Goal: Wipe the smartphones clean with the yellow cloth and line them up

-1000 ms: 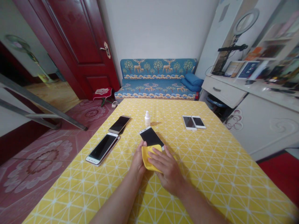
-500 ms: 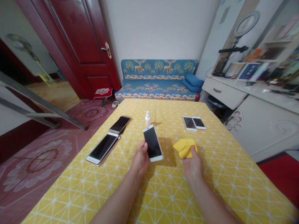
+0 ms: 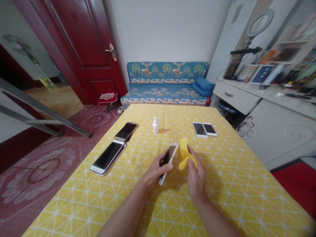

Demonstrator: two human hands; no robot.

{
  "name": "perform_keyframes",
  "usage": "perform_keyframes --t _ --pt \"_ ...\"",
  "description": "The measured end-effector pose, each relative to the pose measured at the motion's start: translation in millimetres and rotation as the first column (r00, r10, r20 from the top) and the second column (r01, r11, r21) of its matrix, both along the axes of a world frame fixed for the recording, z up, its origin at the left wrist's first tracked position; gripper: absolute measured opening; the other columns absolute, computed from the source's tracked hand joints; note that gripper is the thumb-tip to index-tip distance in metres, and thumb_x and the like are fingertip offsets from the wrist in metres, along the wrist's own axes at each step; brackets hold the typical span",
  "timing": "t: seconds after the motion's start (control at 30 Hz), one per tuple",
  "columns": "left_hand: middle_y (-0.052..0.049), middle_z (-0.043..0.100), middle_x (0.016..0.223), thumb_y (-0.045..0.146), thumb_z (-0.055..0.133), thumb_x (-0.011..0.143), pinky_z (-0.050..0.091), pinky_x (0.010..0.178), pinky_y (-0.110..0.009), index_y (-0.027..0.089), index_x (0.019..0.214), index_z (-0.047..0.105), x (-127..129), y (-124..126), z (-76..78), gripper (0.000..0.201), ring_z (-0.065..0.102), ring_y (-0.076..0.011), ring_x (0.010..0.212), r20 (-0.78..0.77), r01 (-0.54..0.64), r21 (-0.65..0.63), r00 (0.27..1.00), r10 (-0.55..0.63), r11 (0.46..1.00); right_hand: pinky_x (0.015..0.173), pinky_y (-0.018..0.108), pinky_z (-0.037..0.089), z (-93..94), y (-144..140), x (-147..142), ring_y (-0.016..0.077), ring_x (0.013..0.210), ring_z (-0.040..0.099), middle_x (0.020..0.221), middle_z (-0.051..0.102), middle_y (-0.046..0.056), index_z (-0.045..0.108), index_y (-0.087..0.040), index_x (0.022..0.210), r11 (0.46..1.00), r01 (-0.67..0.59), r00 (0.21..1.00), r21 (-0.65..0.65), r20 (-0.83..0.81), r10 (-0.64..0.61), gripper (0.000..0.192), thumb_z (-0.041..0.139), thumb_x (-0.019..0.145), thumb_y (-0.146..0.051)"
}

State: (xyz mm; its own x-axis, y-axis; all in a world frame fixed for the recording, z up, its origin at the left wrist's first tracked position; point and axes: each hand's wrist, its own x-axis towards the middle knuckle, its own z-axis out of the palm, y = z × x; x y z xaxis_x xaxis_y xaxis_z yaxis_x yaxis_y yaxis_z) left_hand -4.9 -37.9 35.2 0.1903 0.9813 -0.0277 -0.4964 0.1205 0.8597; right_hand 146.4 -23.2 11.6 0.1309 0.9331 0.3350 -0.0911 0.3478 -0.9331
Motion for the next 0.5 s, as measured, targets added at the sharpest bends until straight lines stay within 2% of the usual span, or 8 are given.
perform_keyframes --t 0.1,0.2,0.3,0.37,0.43,0.5 --pt "-0.007 0.057 0.136 0.027 0.078 0.067 0.036 0.103 -0.037 0.023 0.136 0.053 -1.7 -0.3 -1.7 0.073 0.048 -0.0311 0.125 -0.263 0.078 0.122 0.964 -0.043 0.989 0.110 0.045 0.036 5.9 -3.4 2.7 0.0248 0.132 0.047 0.141 0.053 0.006 0.055 -0.026 0.134 0.995 -0.042 0.993 0.089 0.111 0.032 0.042 0.049 0.093 -0.036" --pt "-0.006 0.062 0.128 0.030 0.075 0.069 0.041 0.095 -0.033 0.022 0.133 0.056 -2.8 -0.3 -7.3 0.067 0.054 -0.0279 0.115 -0.307 0.117 0.134 0.949 -0.071 0.984 0.105 0.043 0.043 2.6 2.2 4.8 0.0253 0.125 0.054 0.132 0.061 0.008 0.060 -0.024 0.128 0.998 -0.013 0.988 0.069 0.155 0.002 0.040 0.051 0.091 -0.037" --pt "-0.010 0.069 0.103 0.040 0.068 0.072 0.045 0.066 -0.025 0.014 0.121 0.065 -1.4 -1.9 -10.2 0.055 0.060 -0.0199 0.085 -0.123 0.180 0.080 0.978 -0.170 0.980 0.096 0.041 0.049 -5.9 13.6 5.9 0.0265 0.112 0.062 0.118 0.069 0.010 0.068 -0.020 0.115 0.998 0.029 0.991 -0.054 0.132 -0.021 0.039 0.058 0.085 -0.042" --pt "-0.013 0.068 0.102 0.045 0.062 0.077 0.042 0.057 -0.022 0.011 0.117 0.066 0.6 -3.1 -8.5 0.053 0.059 -0.0182 0.080 0.072 0.195 0.039 0.978 -0.197 0.980 0.083 0.038 0.055 -10.8 20.9 6.0 0.0261 0.096 0.068 0.104 0.073 0.010 0.071 -0.019 0.106 0.979 -0.021 0.999 -0.204 0.042 0.030 0.039 0.063 0.079 -0.046" --pt "-0.018 0.064 0.115 0.046 0.054 0.083 0.047 0.063 -0.026 0.009 0.121 0.062 2.1 -3.2 -5.0 0.053 0.060 -0.0217 0.091 0.236 0.190 -0.002 0.954 -0.184 0.982 0.065 0.035 0.056 -13.5 26.5 6.2 0.0239 0.076 0.070 0.089 0.075 0.007 0.071 -0.018 0.097 0.931 -0.071 0.992 -0.359 -0.123 0.029 0.038 0.065 0.076 -0.049" --pt "-0.021 0.058 0.129 0.046 0.046 0.089 0.050 0.077 -0.035 0.008 0.127 0.058 2.3 -1.7 -2.7 0.055 0.058 -0.0271 0.107 0.354 0.204 -0.056 0.919 -0.172 0.977 0.060 0.034 0.056 -13.3 29.7 7.3 0.0234 0.072 0.070 0.087 0.074 0.007 0.070 -0.018 0.097 0.904 -0.071 0.965 -0.421 -0.257 -0.043 0.040 0.064 0.077 -0.051"
